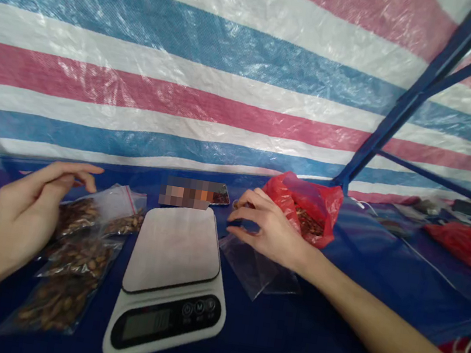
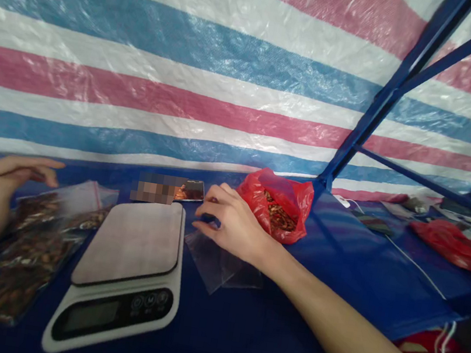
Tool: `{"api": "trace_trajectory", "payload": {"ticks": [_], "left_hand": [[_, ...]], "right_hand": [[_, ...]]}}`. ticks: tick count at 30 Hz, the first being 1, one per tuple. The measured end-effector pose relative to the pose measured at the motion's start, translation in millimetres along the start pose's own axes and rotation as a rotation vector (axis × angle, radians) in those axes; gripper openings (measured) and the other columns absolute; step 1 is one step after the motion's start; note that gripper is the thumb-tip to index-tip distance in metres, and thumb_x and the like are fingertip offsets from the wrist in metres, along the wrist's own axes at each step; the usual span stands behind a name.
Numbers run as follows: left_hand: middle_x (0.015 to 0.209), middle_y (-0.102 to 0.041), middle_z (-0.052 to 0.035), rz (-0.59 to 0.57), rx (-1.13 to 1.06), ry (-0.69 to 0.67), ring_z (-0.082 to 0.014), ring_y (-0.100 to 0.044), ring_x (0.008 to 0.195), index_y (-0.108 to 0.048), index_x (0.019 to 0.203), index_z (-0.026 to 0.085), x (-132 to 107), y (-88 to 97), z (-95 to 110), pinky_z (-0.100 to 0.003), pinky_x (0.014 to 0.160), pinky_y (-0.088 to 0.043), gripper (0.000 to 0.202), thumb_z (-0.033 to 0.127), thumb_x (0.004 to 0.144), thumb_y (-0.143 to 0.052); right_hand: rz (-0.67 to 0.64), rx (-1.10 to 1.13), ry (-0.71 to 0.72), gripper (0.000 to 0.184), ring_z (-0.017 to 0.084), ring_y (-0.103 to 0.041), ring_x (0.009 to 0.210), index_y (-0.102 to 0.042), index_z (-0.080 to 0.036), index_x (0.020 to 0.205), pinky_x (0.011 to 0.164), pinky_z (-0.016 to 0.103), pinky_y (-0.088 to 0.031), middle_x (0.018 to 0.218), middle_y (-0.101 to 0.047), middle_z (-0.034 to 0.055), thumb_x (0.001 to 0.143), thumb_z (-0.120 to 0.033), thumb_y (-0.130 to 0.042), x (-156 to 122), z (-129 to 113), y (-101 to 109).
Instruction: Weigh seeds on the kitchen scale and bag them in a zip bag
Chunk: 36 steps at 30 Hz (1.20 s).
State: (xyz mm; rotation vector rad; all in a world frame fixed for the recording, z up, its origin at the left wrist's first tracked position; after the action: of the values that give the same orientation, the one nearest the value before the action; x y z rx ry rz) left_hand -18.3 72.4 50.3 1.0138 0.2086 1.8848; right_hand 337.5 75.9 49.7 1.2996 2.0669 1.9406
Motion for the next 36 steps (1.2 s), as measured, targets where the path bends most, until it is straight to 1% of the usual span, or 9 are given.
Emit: {"api": "trace_trajectory", "payload": {"ticks": [3, 7, 10, 14, 23, 28, 30, 33, 36], "left_hand": [[0.096, -0.074, -0.0021, 0.006, 0.000, 0.014, -0.0254, -0.069, 0.105, -0.067, 0.084, 0.024, 2.2, 1.5, 2.8, -0.044, 0.111, -0.050, 0.028, 0.038, 0.091, -0.044], [0.096, -0.074, -0.0020, -0.003, -0.008, -0.004, -0.0235, -0.068, 0.102, -0.067, 0.085, 0.022, 3.5, 1.1, 4.1, -0.038, 0.106, -0.050, 0.028, 0.037, 0.091, -0.043], [0.096, -0.073, -0.0017, 0.006, -0.016, -0.011, -0.0219, -0.067, 0.099, -0.068, 0.089, 0.021, 3.3, 2.0, 2.9, -0.035, 0.102, -0.049, 0.029, 0.036, 0.093, -0.043], [0.095, -0.072, -0.0016, -0.025, -0.039, -0.009, -0.0213, -0.066, 0.097, -0.070, 0.099, 0.020, 3.3, -1.4, 0.1, -0.034, 0.099, -0.049, 0.031, 0.036, 0.095, -0.044], [0.102, -0.072, -0.0034, -0.059, -0.046, -0.025, -0.0254, -0.067, 0.108, -0.069, 0.099, 0.023, 4.6, -1.8, -1.0, -0.039, 0.105, -0.049, 0.029, 0.038, 0.096, -0.044], [0.097, -0.072, -0.0033, -0.033, -0.057, -0.019, -0.0235, -0.067, 0.102, -0.070, 0.104, 0.020, 6.7, 1.4, -7.5, -0.037, 0.105, -0.049, 0.031, 0.036, 0.096, -0.045], [0.095, -0.071, -0.0025, -0.029, -0.062, -0.017, -0.0223, -0.066, 0.100, -0.071, 0.108, 0.019, 7.3, 0.6, -11.9, -0.036, 0.105, -0.048, 0.034, 0.037, 0.096, -0.044], [0.094, -0.070, -0.0015, -0.014, -0.061, -0.027, -0.0210, -0.066, 0.099, -0.072, 0.110, 0.020, 7.8, -0.9, -16.8, -0.034, 0.106, -0.047, 0.036, 0.038, 0.096, -0.043], [0.094, -0.069, -0.0011, -0.031, -0.059, -0.032, -0.0208, -0.066, 0.100, -0.072, 0.111, 0.021, 7.5, -5.1, -17.6, -0.034, 0.106, -0.047, 0.037, 0.039, 0.097, -0.042]], "right_hand": [[-0.118, -0.188, -0.001, 0.010, 0.026, -0.057, 0.100, -0.078, -0.020, 0.094, 0.086, 0.040, -0.047, 0.107, -0.067, 0.0095, 0.097, -0.029, -0.074, -3.8, 2.2, -18.9], [-0.119, -0.327, 0.025, 0.018, 0.025, -0.053, 0.094, -0.078, -0.019, 0.093, 0.079, 0.040, -0.042, 0.102, -0.066, 0.0100, 0.103, -0.024, -0.064, -5.6, -4.8, -23.2], [0.045, -0.286, 0.007, 0.019, 0.025, -0.053, 0.094, -0.078, -0.020, 0.099, 0.081, 0.040, -0.044, 0.103, -0.066, 0.0098, 0.105, -0.025, -0.060, -4.1, -3.6, -4.6], [0.290, -0.190, -0.113, 0.012, 0.027, -0.057, 0.097, -0.078, -0.021, 0.099, 0.086, 0.042, -0.049, 0.101, -0.065, 0.0099, 0.101, -0.026, -0.068, -7.0, 25.0, 24.0], [0.267, -0.105, -0.117, 0.017, 0.028, -0.061, 0.101, -0.079, -0.020, 0.110, 0.092, 0.044, -0.053, 0.106, -0.070, 0.0111, 0.100, -0.020, -0.065, -4.7, 39.5, 18.0], [0.348, -0.175, -0.261, 0.038, 0.026, -0.067, 0.099, -0.078, -0.018, 0.095, 0.093, 0.041, -0.052, 0.102, -0.073, 0.0113, 0.088, 0.000, -0.045, -13.1, 68.9, 69.3], [0.190, -0.228, -0.472, 0.032, 0.025, -0.069, 0.091, -0.077, -0.016, 0.087, 0.089, 0.038, -0.052, 0.098, -0.075, 0.0114, 0.085, -0.002, -0.049, -23.9, 106.2, 84.6], [-0.281, -0.135, -0.698, 0.020, 0.025, -0.071, 0.085, -0.078, -0.014, 0.093, 0.079, 0.032, -0.053, 0.093, -0.079, 0.0118, 0.080, -0.010, -0.064, -53.5, 154.5, 77.1], [-0.439, -0.043, -0.756, 0.019, 0.024, -0.070, 0.072, -0.078, -0.013, 0.091, 0.060, 0.029, -0.050, 0.082, -0.078, 0.0098, 0.075, -0.023, -0.077, -76.6, 170.2, 78.5]]}}
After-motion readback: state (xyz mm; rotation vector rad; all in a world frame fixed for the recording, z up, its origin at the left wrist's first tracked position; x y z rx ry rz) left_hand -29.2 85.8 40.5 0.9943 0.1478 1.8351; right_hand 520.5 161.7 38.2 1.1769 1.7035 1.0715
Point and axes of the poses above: each hand's wrist, its own x-axis towards the middle knuckle, its own y-axis out of the back of the hand, z = x × y, the point moved 9 cm from there along x, towards the middle knuckle
